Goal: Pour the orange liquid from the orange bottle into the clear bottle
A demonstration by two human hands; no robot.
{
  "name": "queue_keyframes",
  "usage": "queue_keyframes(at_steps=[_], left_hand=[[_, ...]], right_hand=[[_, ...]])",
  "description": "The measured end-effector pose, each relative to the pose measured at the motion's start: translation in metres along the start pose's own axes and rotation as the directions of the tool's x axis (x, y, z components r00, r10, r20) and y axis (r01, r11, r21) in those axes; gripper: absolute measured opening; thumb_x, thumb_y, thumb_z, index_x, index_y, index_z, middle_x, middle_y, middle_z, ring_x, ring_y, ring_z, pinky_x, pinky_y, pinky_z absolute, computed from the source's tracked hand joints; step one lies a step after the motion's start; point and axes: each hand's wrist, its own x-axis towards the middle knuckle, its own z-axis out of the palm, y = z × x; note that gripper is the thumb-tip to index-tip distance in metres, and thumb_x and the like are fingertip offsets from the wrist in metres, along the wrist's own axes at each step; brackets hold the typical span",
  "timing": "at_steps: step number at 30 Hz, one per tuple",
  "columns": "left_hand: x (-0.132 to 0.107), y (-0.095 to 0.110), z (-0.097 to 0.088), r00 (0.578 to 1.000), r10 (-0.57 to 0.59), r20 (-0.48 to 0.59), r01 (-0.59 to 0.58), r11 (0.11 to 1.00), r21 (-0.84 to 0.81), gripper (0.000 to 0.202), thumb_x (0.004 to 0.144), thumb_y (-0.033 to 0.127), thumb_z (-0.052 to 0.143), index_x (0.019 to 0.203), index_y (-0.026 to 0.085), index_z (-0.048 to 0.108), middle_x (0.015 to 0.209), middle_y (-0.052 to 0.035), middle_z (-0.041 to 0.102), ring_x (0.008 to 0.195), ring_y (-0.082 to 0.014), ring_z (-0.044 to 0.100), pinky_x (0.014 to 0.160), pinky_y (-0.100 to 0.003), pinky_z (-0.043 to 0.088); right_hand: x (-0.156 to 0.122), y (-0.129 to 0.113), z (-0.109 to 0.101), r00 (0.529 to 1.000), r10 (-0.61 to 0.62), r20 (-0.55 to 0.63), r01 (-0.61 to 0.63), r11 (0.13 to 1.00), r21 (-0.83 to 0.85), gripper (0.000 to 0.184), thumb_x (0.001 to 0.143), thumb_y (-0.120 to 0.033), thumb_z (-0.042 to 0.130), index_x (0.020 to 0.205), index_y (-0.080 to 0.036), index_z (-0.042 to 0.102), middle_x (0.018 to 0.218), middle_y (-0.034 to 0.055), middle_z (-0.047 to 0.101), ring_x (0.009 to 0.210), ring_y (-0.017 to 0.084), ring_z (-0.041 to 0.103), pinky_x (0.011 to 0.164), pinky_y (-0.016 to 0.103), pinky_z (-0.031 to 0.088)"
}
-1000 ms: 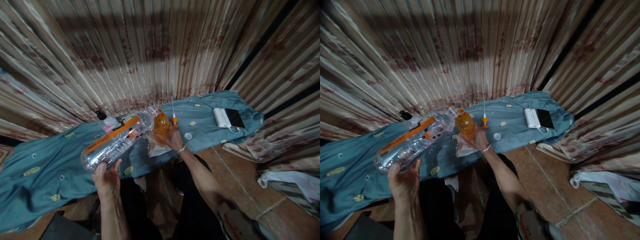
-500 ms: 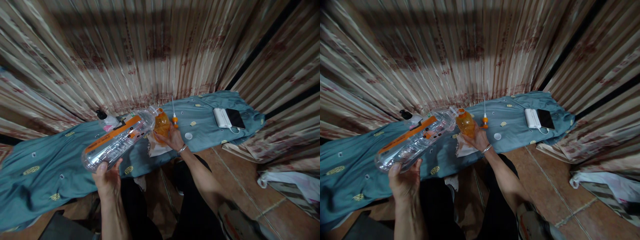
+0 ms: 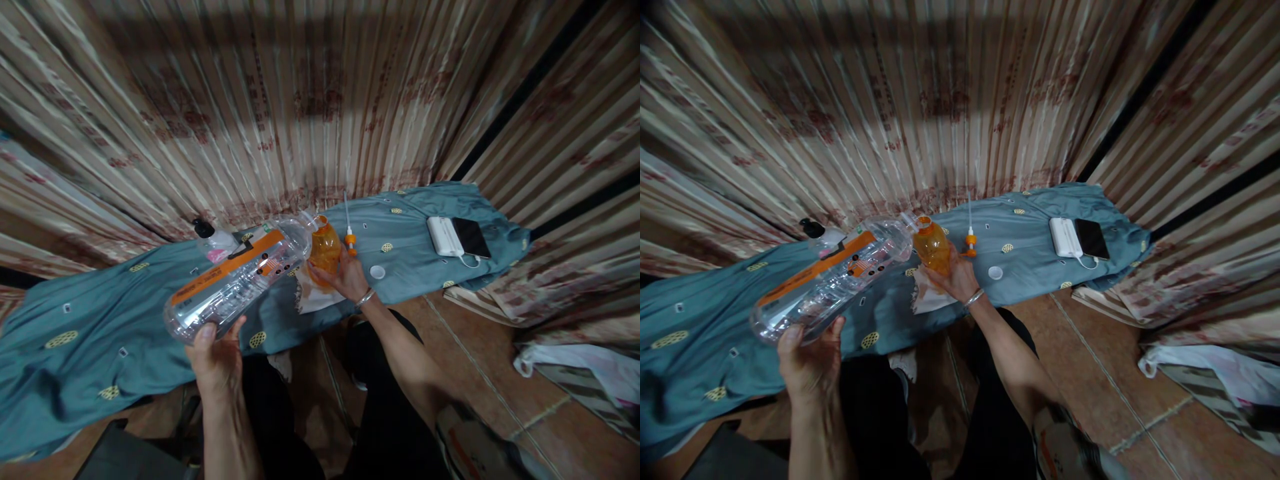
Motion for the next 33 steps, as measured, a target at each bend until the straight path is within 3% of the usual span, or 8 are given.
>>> queue_keyframes(at_steps=[18, 23, 33], left_hand=[[-0.005, 0.009, 0.009, 1.0, -0.013, -0.014, 0.014, 1.0, 0.022, 0.041, 0.052, 0.041, 0.089, 0.084, 0.024, 0.069, 0.102, -0.0004, 0.07, 0.099, -0.0224, 0.065, 0.065, -0.027, 0.059], [-0.006, 0.011, 0.009, 1.0, -0.009, 0.003, 0.009, 0.999, 0.041, 0.046, 0.053, 0.042, 0.09, 0.093, 0.027, 0.072, 0.108, 0.0003, 0.071, 0.104, -0.024, 0.065, 0.068, -0.029, 0.06], [-0.005, 0.008, 0.005, 0.999, 0.023, 0.042, -0.025, 0.999, 0.046, 0.042, 0.058, 0.042, 0.089, 0.087, 0.024, 0.064, 0.104, -0.0014, 0.069, 0.111, -0.0268, 0.063, 0.072, -0.032, 0.059]], right_hand=[[0.001, -0.002, 0.0, 1.0, 0.023, -0.011, -0.023, 1.0, 0.013, 0.083, 0.09, -0.069, 0.068, 0.15, -0.014, 0.048, 0.122, 0.0177, 0.078, 0.105, 0.036, 0.078, 0.091, 0.048, 0.064], [0.001, -0.002, 0.0, 0.999, 0.039, -0.006, -0.039, 0.999, -0.016, 0.082, 0.091, -0.066, 0.068, 0.149, -0.011, 0.048, 0.121, 0.0188, 0.078, 0.106, 0.036, 0.079, 0.092, 0.045, 0.064], [0.001, -0.001, 0.0, 0.999, 0.037, -0.012, -0.037, 0.999, -0.037, 0.085, 0.087, -0.063, 0.075, 0.15, -0.012, 0.049, 0.121, 0.0184, 0.079, 0.106, 0.036, 0.079, 0.09, 0.045, 0.064]])
